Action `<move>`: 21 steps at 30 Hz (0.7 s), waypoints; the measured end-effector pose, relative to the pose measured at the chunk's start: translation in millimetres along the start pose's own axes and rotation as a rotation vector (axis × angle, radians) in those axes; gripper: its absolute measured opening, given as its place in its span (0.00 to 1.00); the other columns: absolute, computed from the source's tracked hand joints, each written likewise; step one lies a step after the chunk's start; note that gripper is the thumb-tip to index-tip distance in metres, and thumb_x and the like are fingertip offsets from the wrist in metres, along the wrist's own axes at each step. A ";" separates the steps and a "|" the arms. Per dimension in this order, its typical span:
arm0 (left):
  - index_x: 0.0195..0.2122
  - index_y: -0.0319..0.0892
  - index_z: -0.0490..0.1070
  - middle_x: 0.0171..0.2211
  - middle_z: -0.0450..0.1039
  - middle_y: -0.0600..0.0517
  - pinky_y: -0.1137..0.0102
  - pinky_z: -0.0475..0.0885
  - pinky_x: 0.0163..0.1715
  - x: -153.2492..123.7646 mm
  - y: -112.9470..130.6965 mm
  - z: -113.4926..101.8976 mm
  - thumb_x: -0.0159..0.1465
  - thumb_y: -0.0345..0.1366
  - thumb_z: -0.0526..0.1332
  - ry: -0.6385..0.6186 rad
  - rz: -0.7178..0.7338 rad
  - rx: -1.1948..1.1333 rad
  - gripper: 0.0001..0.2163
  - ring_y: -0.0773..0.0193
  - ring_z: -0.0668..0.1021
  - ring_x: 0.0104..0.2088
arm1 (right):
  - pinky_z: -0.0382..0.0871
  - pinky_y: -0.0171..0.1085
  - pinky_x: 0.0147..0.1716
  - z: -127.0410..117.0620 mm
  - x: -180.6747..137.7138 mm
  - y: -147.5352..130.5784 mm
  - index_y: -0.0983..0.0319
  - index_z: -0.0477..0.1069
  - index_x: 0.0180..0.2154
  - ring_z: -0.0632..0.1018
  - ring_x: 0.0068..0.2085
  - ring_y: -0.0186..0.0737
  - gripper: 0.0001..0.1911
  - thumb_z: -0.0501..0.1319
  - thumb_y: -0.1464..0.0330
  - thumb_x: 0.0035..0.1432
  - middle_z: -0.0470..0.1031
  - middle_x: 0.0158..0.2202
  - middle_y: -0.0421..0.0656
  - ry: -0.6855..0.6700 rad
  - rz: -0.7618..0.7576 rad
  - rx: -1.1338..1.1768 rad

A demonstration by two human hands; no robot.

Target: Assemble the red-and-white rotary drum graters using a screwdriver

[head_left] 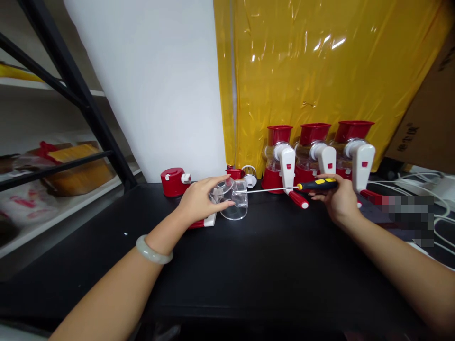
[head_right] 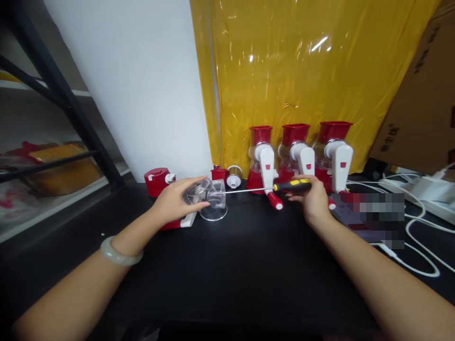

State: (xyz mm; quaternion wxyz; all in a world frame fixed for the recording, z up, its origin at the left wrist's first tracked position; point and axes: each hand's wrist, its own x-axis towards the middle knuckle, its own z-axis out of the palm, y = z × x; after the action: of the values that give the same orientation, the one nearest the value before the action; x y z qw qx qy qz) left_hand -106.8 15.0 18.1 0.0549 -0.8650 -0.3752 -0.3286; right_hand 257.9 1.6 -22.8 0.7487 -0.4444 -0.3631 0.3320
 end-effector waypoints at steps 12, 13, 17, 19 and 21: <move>0.60 0.51 0.65 0.55 0.73 0.48 0.56 0.72 0.53 0.1 1.6 -0.8 0.57 0.52 0.67 0.007 0.009 0.007 0.31 0.54 0.77 0.52 | 0.61 0.29 0.12 -0.4 0.0 1.7 0.62 0.69 0.31 0.67 0.13 0.32 0.13 0.58 0.58 0.58 0.64 0.12 0.36 -0.001 -0.039 -0.113; 0.60 0.51 0.65 0.55 0.73 0.48 0.56 0.72 0.52 0.1 1.6 -0.8 0.57 0.52 0.67 0.008 0.010 0.008 0.31 0.53 0.77 0.52 | 0.63 0.30 0.13 -0.6 -0.1 0.9 0.63 0.69 0.31 0.69 0.14 0.34 0.14 0.56 0.59 0.59 0.66 0.13 0.38 0.005 -0.016 -0.115; 0.61 0.51 0.64 0.56 0.73 0.48 0.55 0.72 0.53 0.1 0.6 -1.0 0.57 0.51 0.67 -0.004 0.010 0.004 0.31 0.53 0.77 0.53 | 0.70 0.34 0.17 -0.4 -0.8 -3.6 0.62 0.69 0.34 0.76 0.20 0.38 0.13 0.46 0.70 0.59 0.74 0.21 0.42 -0.019 0.076 0.006; 0.61 0.51 0.64 0.56 0.73 0.47 0.54 0.72 0.53 -0.1 0.0 -1.0 0.57 0.51 0.67 -0.009 0.012 0.003 0.31 0.52 0.76 0.53 | 0.71 0.34 0.18 0.3 -1.0 -4.5 0.62 0.70 0.34 0.77 0.21 0.37 0.13 0.47 0.72 0.56 0.74 0.23 0.41 -0.033 0.074 0.053; 0.61 0.51 0.64 0.56 0.73 0.47 0.54 0.72 0.53 -0.3 -0.4 -0.9 0.57 0.50 0.67 -0.009 0.014 0.007 0.31 0.52 0.76 0.53 | 0.70 0.33 0.17 1.1 -1.2 -4.0 0.62 0.70 0.34 0.75 0.19 0.36 0.11 0.50 0.72 0.56 0.74 0.22 0.40 -0.014 0.067 0.038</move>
State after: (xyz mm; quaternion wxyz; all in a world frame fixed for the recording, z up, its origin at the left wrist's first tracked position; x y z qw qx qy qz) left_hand -107.8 14.9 18.6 0.0584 -0.8688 -0.3707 -0.3231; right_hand 257.0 -0.5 -19.1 0.7429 -0.4396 -0.3470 0.3666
